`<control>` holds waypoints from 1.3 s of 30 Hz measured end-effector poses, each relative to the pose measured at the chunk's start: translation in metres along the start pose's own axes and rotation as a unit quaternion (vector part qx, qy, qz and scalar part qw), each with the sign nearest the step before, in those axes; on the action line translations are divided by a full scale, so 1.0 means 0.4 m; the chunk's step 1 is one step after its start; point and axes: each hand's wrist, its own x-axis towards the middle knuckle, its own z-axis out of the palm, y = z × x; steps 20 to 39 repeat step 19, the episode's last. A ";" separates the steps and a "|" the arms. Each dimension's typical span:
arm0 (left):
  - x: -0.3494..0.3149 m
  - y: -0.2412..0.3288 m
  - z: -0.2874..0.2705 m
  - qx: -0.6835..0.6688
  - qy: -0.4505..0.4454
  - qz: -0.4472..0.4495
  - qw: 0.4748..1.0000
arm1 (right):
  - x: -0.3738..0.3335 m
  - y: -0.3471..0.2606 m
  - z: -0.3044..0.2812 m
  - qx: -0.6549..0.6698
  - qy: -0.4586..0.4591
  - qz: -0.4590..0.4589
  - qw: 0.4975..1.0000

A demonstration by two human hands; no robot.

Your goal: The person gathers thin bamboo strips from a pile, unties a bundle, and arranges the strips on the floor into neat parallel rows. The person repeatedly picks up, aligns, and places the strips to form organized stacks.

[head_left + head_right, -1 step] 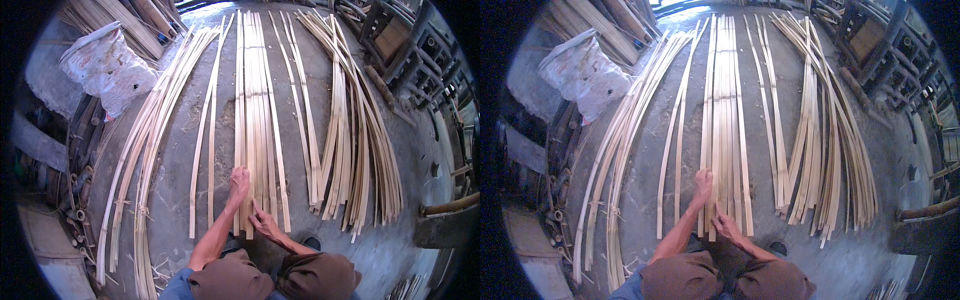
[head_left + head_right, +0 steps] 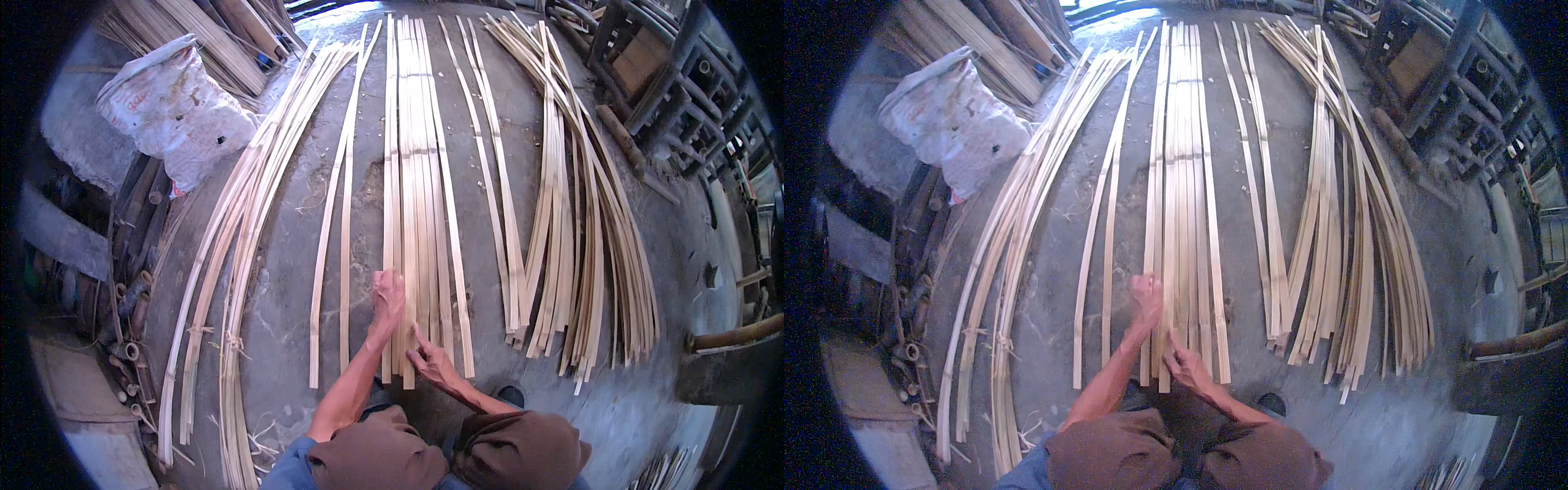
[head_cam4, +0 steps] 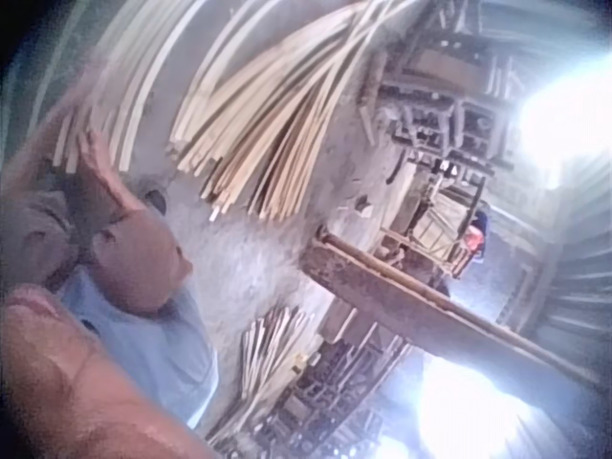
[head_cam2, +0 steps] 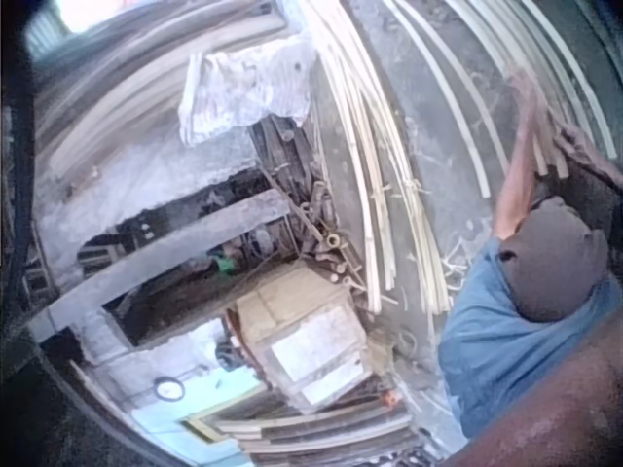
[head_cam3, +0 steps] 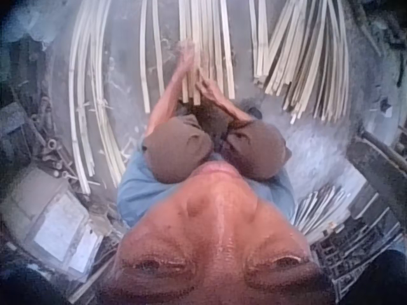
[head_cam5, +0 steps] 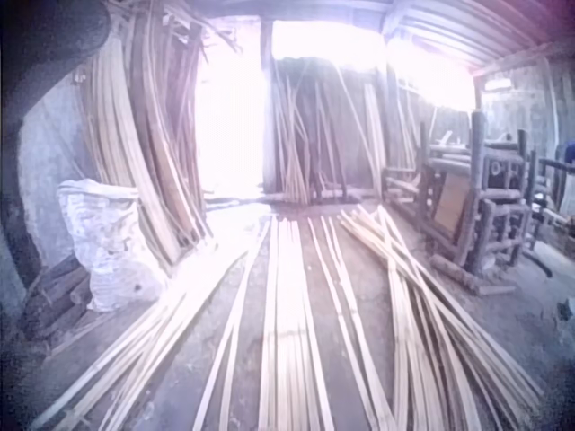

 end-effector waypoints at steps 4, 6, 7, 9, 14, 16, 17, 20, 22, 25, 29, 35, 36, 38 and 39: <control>-0.013 0.012 -0.069 0.025 -0.020 -0.069 0.997 | -0.003 0.025 0.004 0.023 -0.011 0.007 1.000; -0.015 -0.028 -0.052 -0.005 -0.021 -0.061 0.998 | 0.006 0.013 0.008 -0.030 -0.002 0.010 1.000; -0.004 -0.029 -0.052 -0.030 -0.034 -0.063 0.997 | 0.015 0.012 0.006 -0.034 -0.004 0.003 0.999; 0.011 -0.021 -0.051 -0.067 -0.045 -0.055 0.995 | 0.024 0.017 0.002 -0.044 -0.006 -0.007 0.999; 0.059 -0.036 -0.027 -0.111 -0.060 -0.076 0.989 | 0.037 0.034 0.005 -0.083 -0.040 0.038 0.995; 0.081 -0.026 -0.021 -0.137 -0.087 -0.114 0.980 | 0.028 0.047 0.008 -0.084 -0.032 0.037 0.995; 0.088 -0.020 -0.022 -0.149 -0.102 -0.134 0.974 | 0.026 0.049 0.007 -0.074 -0.023 0.029 0.997; 0.091 -0.029 -0.024 -0.136 -0.133 -0.103 0.976 | 0.008 0.053 0.015 -0.061 -0.018 0.028 0.998; 0.091 -0.029 -0.024 -0.136 -0.133 -0.103 0.976 | 0.008 0.053 0.015 -0.061 -0.018 0.028 0.998; 0.091 -0.029 -0.024 -0.136 -0.133 -0.103 0.976 | 0.008 0.053 0.015 -0.061 -0.018 0.028 0.998; 0.091 -0.029 -0.024 -0.136 -0.133 -0.103 0.976 | 0.008 0.053 0.015 -0.061 -0.018 0.028 0.998; 0.091 -0.029 -0.024 -0.136 -0.133 -0.103 0.976 | 0.008 0.053 0.015 -0.061 -0.018 0.028 0.998; 0.091 -0.029 -0.024 -0.136 -0.133 -0.103 0.976 | 0.008 0.053 0.015 -0.061 -0.018 0.028 0.998; 0.091 -0.029 -0.024 -0.136 -0.133 -0.103 0.976 | 0.008 0.053 0.015 -0.061 -0.018 0.028 0.998; 0.091 -0.029 -0.024 -0.136 -0.133 -0.103 0.976 | 0.008 0.053 0.015 -0.061 -0.018 0.028 0.998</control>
